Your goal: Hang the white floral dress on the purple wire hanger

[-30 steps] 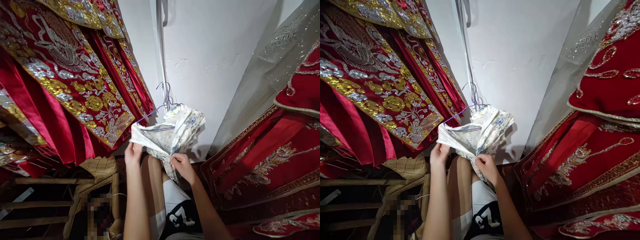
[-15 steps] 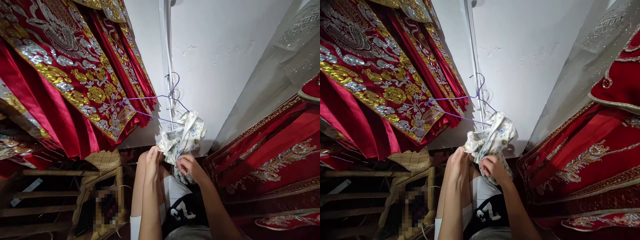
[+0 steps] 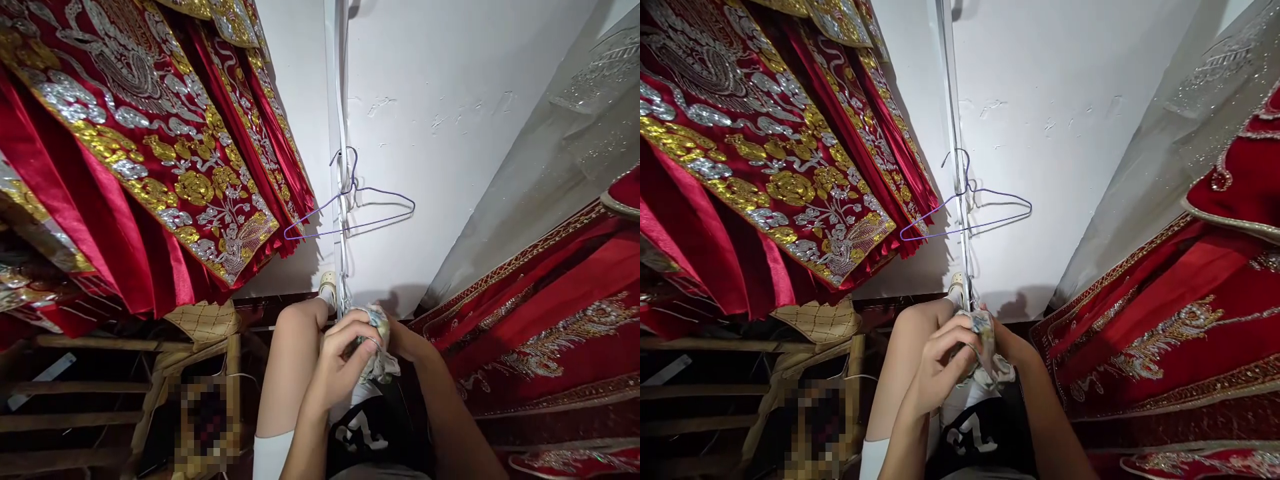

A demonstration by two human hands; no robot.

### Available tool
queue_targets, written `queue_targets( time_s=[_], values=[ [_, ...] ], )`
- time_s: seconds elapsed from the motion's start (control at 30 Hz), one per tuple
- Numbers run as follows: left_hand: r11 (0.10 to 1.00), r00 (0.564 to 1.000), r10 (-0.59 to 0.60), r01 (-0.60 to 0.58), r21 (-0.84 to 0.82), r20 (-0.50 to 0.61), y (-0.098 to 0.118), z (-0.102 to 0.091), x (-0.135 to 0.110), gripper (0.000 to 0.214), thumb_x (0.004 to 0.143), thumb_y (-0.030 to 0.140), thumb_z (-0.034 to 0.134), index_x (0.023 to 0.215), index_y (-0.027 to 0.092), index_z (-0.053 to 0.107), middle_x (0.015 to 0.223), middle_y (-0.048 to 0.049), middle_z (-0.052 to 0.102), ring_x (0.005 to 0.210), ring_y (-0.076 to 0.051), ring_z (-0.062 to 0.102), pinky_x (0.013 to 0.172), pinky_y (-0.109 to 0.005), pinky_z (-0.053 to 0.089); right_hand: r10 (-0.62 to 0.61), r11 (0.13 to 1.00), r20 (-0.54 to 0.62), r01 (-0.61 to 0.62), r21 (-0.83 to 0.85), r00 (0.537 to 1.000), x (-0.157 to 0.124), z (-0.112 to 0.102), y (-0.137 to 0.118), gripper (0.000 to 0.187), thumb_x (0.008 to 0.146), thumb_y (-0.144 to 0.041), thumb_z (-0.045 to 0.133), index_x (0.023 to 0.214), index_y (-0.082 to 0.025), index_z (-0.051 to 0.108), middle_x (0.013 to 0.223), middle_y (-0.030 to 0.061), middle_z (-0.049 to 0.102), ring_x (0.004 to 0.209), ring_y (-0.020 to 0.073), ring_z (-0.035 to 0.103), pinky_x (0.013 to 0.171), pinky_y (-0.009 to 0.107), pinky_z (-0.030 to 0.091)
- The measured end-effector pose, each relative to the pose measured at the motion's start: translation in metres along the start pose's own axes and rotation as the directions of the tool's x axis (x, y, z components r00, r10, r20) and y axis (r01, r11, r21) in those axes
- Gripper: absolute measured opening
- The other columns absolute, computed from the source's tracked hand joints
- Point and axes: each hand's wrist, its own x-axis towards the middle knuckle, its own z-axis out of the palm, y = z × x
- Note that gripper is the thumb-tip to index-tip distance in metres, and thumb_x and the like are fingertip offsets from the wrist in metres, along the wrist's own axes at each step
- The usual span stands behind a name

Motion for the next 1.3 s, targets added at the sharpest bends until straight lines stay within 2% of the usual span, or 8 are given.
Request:
queue_targets(
  time_s=[0.13,0.37,0.53,0.67,0.8,0.93,1.07,1.3],
  values=[
    [0.987,0.992,0.084,-0.07,0.148,-0.097,0.0,-0.01,0.002,0.017,0.1,0.029,0.057,0.091,0.02,0.069,0.096,-0.0081,0.064,0.092,-0.02,0.062,0.086,-0.033,0.049,-0.001,1.0,0.139,-0.001,0.016,0.99,-0.012,-0.004,-0.025,0.05,0.086,-0.068,0.061,0.101,-0.022,0.071,0.095,0.0073,0.069,0.095,0.0249,0.064,0.088,0.04,0.054],
    [0.943,0.988,0.148,-0.153,0.295,0.039,-0.008,-0.025,0.028,0.024,0.099,0.03,0.057,0.121,0.027,0.068,0.123,-0.0111,0.067,0.123,-0.026,0.057,0.109,-0.045,0.043,-0.134,0.969,0.28,0.185,-0.163,0.951,-0.011,0.02,-0.053,0.039,0.069,-0.029,0.079,0.105,-0.02,0.068,0.093,0.0022,0.066,0.09,0.0208,0.06,0.083,0.033,0.051],
    [0.985,0.965,-0.126,0.093,0.148,0.23,-0.037,-0.04,0.029,0.057,0.099,0.059,0.047,0.141,0.022,0.055,0.129,-0.0136,0.066,0.122,-0.029,0.06,0.105,-0.042,0.048,0.012,0.931,0.408,0.139,-0.338,0.913,0.002,0.008,-0.099,0.015,0.07,-0.027,0.071,0.069,-0.017,0.06,0.068,-0.0015,0.058,0.065,0.0136,0.051,0.061,0.025,0.043],
    [0.893,0.835,-0.326,0.117,0.435,0.443,-0.048,-0.053,0.007,0.033,0.095,0.05,0.057,0.096,0.02,0.071,0.086,-0.0055,0.072,0.08,-0.024,0.066,0.078,-0.032,0.052,-0.273,0.761,0.142,0.304,-0.573,0.951,0.02,-0.021,-0.135,0.016,0.065,-0.017,0.063,0.056,-0.019,0.051,0.055,-0.0043,0.048,0.054,0.0107,0.042,0.05,0.023,0.031],
    [0.667,0.879,-0.41,0.107,0.738,0.244,-0.038,-0.087,0.002,0.026,0.095,0.042,0.056,0.103,0.021,0.069,0.093,-0.0074,0.074,0.085,-0.026,0.068,0.085,-0.034,0.049,-0.65,0.624,-0.11,0.446,-0.641,0.752,0.072,-0.052,-0.144,0.016,0.064,-0.018,0.065,0.08,-0.019,0.064,0.08,0.0006,0.065,0.074,0.0171,0.057,0.067,0.027,0.043],
    [0.365,0.84,-0.529,0.099,0.926,0.119,-0.022,-0.12,0.019,0.029,0.097,0.039,0.048,0.088,0.019,0.068,0.082,-0.0116,0.073,0.084,-0.03,0.069,0.086,-0.038,0.047,-0.516,0.689,-0.081,0.357,-0.631,0.853,0.133,-0.067,-0.121,0.043,0.074,-0.025,0.059,0.117,-0.021,0.065,0.115,0.0071,0.069,0.093,0.022,0.062,0.086,0.034,0.046],
    [0.219,0.809,-0.586,0.096,0.971,0.052,-0.013,-0.146,0.041,0.028,0.097,0.035,0.047,0.085,0.02,0.067,0.086,-0.0133,0.074,0.086,-0.032,0.071,0.082,-0.038,0.048,-0.511,0.654,-0.097,0.313,-0.688,0.854,0.151,-0.078,-0.093,0.016,0.075,-0.027,0.051,0.08,-0.019,0.064,0.08,0.0039,0.068,0.074,0.0194,0.055,0.073,0.03,0.042],
    [0.321,0.949,-0.305,0.03,0.947,0.073,-0.005,-0.18,0.087,0.016,0.084,0.02,0.053,0.091,0.016,0.067,0.119,-0.0171,0.07,0.114,-0.03,0.064,0.104,-0.043,0.048,-0.578,0.486,-0.114,0.228,-0.844,0.808,0.102,-0.108,-0.096,0.015,0.073,-0.027,0.05,0.06,-0.022,0.045,0.053,-0.0041,0.042,0.059,0.0139,0.036,0.058,0.027,0.028]
  ],
)
